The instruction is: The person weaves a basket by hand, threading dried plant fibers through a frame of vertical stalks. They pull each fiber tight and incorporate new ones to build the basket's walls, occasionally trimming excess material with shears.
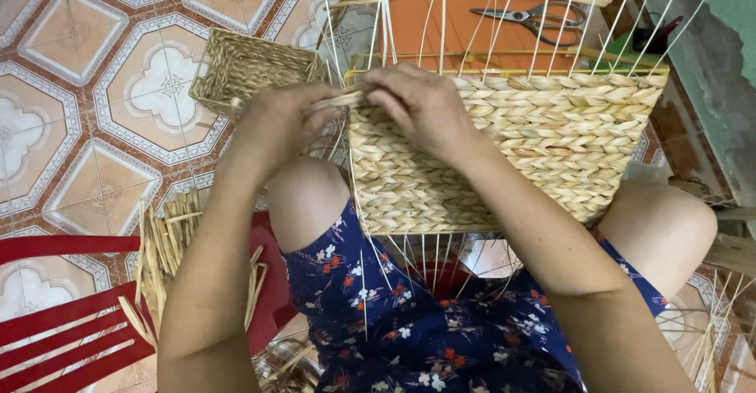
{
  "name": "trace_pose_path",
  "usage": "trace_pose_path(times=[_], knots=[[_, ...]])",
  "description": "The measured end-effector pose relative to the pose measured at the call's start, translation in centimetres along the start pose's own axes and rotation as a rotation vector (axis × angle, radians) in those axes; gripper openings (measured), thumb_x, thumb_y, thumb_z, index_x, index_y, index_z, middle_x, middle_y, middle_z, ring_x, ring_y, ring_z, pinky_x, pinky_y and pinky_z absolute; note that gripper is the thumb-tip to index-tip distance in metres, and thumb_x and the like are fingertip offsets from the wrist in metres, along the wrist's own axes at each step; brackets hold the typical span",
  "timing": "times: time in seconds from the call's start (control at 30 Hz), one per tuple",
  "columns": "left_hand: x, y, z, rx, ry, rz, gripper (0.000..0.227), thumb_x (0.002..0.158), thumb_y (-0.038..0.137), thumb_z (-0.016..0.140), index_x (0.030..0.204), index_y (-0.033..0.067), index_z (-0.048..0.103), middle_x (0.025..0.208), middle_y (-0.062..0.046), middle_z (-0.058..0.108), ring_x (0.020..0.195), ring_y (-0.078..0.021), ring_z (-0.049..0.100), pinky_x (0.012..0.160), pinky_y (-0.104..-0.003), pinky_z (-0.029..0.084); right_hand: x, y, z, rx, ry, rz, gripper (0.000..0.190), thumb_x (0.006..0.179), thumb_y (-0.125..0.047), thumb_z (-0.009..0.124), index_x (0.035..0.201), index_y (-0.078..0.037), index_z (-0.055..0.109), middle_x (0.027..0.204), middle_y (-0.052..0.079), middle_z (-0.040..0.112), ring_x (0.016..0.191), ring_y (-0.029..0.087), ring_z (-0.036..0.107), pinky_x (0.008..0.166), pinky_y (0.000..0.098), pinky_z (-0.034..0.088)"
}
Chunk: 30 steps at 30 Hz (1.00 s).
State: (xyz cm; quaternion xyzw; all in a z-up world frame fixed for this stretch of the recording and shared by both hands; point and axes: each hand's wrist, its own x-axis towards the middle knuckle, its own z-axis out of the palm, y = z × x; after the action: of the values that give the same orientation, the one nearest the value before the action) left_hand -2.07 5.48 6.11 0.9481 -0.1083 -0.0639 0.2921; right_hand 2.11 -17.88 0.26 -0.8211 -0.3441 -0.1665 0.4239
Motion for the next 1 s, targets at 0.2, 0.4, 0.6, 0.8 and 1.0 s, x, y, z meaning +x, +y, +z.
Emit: trace_pose_path(times=[0.2, 0.4, 0.6, 0.8, 1.0], knots=[[-1.1, 2.4, -2.2, 0.292, 0.774, 0.549, 0.019, 0.083, 0.027, 0.078, 0.089, 0.0089, 0.076, 0.092, -0.011, 0.070, 0.090, -0.0266, 0.062, 0.073, -0.040, 0.054, 0.9, 0.3, 1.6, -0.111, -0.064, -0.004, 0.016, 0.103, -0.016, 0.065, 0.098, -0.003, 0.070, 0.092, 0.009, 0.069, 0.076, 0.018, 0.070, 0.066, 0.0271, 0.064], [-0.3, 2.8, 3.4, 0.201, 0.726, 0.382, 0.014, 0.097, 0.021, 0.076, 0.094, 0.0070, 0.077, 0.081, -0.006, 0.065, 0.080, -0.0187, 0.059, 0.064, -0.036, 0.052, 1.1, -0.1, 1.1, -0.194, -0.077, 0.100, 0.012, 0.107, -0.014, 0.057, 0.106, -0.004, 0.052, 0.096, 0.013, 0.064, 0.076, 0.024, 0.066, 0.066, 0.0407, 0.057], [5.6, 1.5, 3.1, -0.635, 0.016, -0.200, 0.012, 0.096, 0.011, 0.062, 0.101, 0.0157, 0.072, 0.073, -0.004, 0.067, 0.052, -0.0085, 0.052, 0.043, -0.025, 0.041, 1.2, 0.3, 0.5, 0.081, -0.076, 0.171, 0.008, 0.106, -0.005, 0.056, 0.111, -0.004, 0.050, 0.091, 0.010, 0.067, 0.082, 0.019, 0.070, 0.069, 0.0356, 0.059], [5.7, -2.5, 9.5, -0.644, 0.520, 0.335, 0.011, 0.105, 0.011, 0.064, 0.101, 0.0044, 0.073, 0.095, -0.007, 0.071, 0.077, -0.0098, 0.072, 0.065, -0.022, 0.064, 1.9, 0.0, 0.2, 0.366, -0.073, 0.470, 0.005, 0.105, -0.002, 0.057, 0.108, -0.004, 0.054, 0.087, 0.005, 0.066, 0.073, 0.009, 0.067, 0.060, 0.0211, 0.058], [3.0, -1.9, 9.3, -0.633, 0.553, 0.477, 0.018, 0.107, 0.017, 0.058, 0.118, 0.0101, 0.071, 0.139, -0.016, 0.064, 0.092, -0.0121, 0.076, 0.072, -0.023, 0.068, 1.5, 0.8, 2.7, -0.056, 0.144, 0.132, 0.006, 0.093, -0.001, 0.072, 0.098, -0.001, 0.068, 0.094, 0.007, 0.065, 0.080, 0.017, 0.067, 0.067, 0.0276, 0.056]])
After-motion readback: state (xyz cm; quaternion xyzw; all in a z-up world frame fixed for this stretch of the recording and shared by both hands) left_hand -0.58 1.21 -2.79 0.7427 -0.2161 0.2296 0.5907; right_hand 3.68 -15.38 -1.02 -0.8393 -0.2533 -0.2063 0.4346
